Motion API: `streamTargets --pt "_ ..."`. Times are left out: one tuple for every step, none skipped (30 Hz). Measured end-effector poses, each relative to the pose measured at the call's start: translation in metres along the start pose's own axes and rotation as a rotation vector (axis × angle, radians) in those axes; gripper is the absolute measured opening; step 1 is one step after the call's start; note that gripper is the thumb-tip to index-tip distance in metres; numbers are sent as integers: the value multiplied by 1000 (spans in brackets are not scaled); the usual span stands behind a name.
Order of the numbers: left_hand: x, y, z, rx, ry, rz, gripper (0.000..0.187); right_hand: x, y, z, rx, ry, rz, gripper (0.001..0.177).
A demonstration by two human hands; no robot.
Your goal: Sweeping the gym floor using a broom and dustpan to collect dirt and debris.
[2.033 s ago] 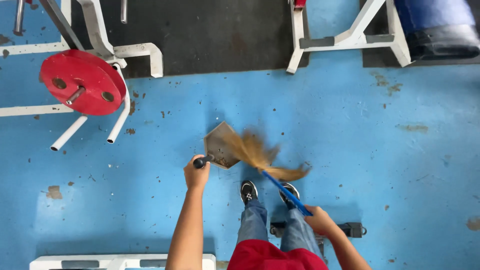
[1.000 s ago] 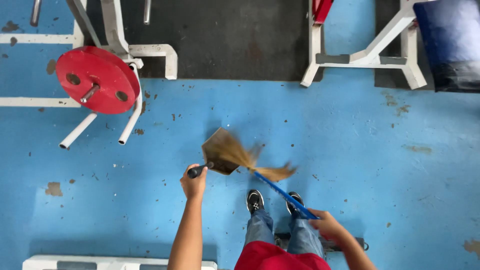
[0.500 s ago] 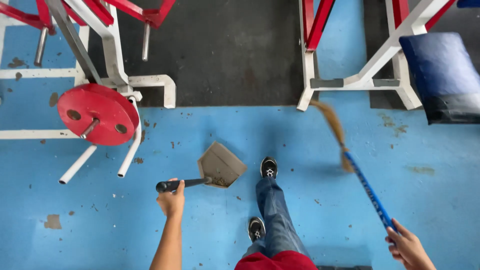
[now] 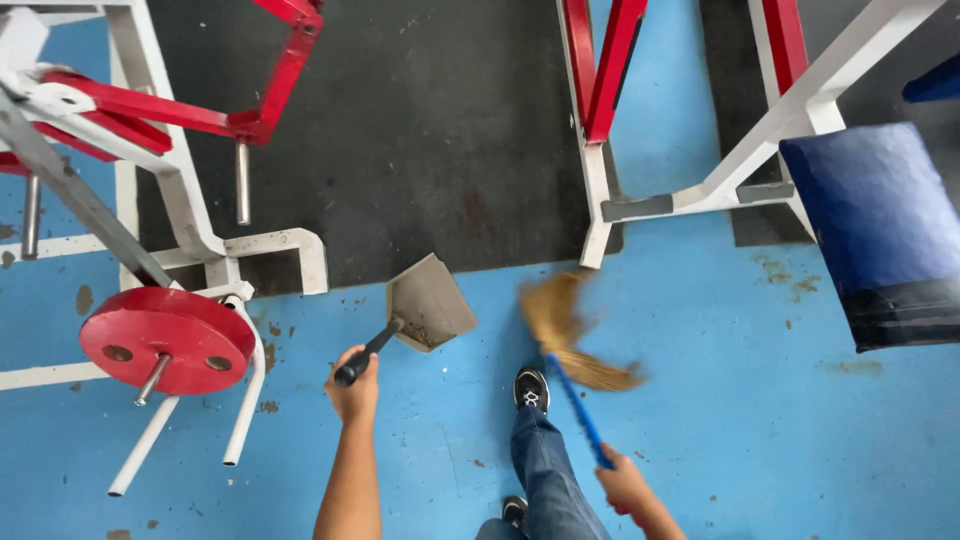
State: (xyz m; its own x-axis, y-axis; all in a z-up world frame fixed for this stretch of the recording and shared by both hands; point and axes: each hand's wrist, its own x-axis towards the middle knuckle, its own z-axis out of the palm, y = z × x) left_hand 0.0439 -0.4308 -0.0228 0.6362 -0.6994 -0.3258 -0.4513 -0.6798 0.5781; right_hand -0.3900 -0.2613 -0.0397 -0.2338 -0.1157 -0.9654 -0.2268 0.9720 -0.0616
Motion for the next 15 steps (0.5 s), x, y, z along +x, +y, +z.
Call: streamTargets --pt "8 14 3 16 -26 -19 28 -20 -15 4 -68 -43 26 60" --pt "16 28 5 32 -51 -37 31 -41 -29 9 -135 -86 51 58" --pt "20 33 4 40 -54 -38 31 -37 -23 -3 -132 -92 57 58" --pt "24 37 1 59 -56 -64 29 -34 -15 -13 -188 -121 -11 60" --pt "28 42 -2 72 -54 -91 28 -30 -11 -24 -249 -147 -86 62" --pt "35 39 -4 73 -51 -92 28 -40 -21 -45 -250 -149 -87 62" --pt "36 33 -5 36 -28 -89 27 -51 -28 -68 -322 -165 -75 60" --pt "38 24 -8 -1 -5 -86 26 -64 -35 -89 -393 -181 -63 58" --pt "39 9 -11 -5 8 -101 26 -60 -26 -115 -411 -185 -66 58" --pt "41 -8 -15 -48 49 -91 26 -57 -19 -140 -392 -172 -123 57" --pt "42 -25 -22 -90 96 -83 25 -53 -14 -164 -376 -163 -182 56" --pt "39 -32 -37 -92 114 -100 25 -47 -14 -179 -399 -172 -188 56" --pt "33 -39 -50 -133 132 -181 24 -41 -16 -196 -255 -102 -207 57" --pt "26 -47 -66 -176 151 -262 22 -35 -19 -211 -109 -33 -224 59" --pt "21 -59 -79 -183 172 -285 22 -51 -52 -200 -139 -42 -232 59"
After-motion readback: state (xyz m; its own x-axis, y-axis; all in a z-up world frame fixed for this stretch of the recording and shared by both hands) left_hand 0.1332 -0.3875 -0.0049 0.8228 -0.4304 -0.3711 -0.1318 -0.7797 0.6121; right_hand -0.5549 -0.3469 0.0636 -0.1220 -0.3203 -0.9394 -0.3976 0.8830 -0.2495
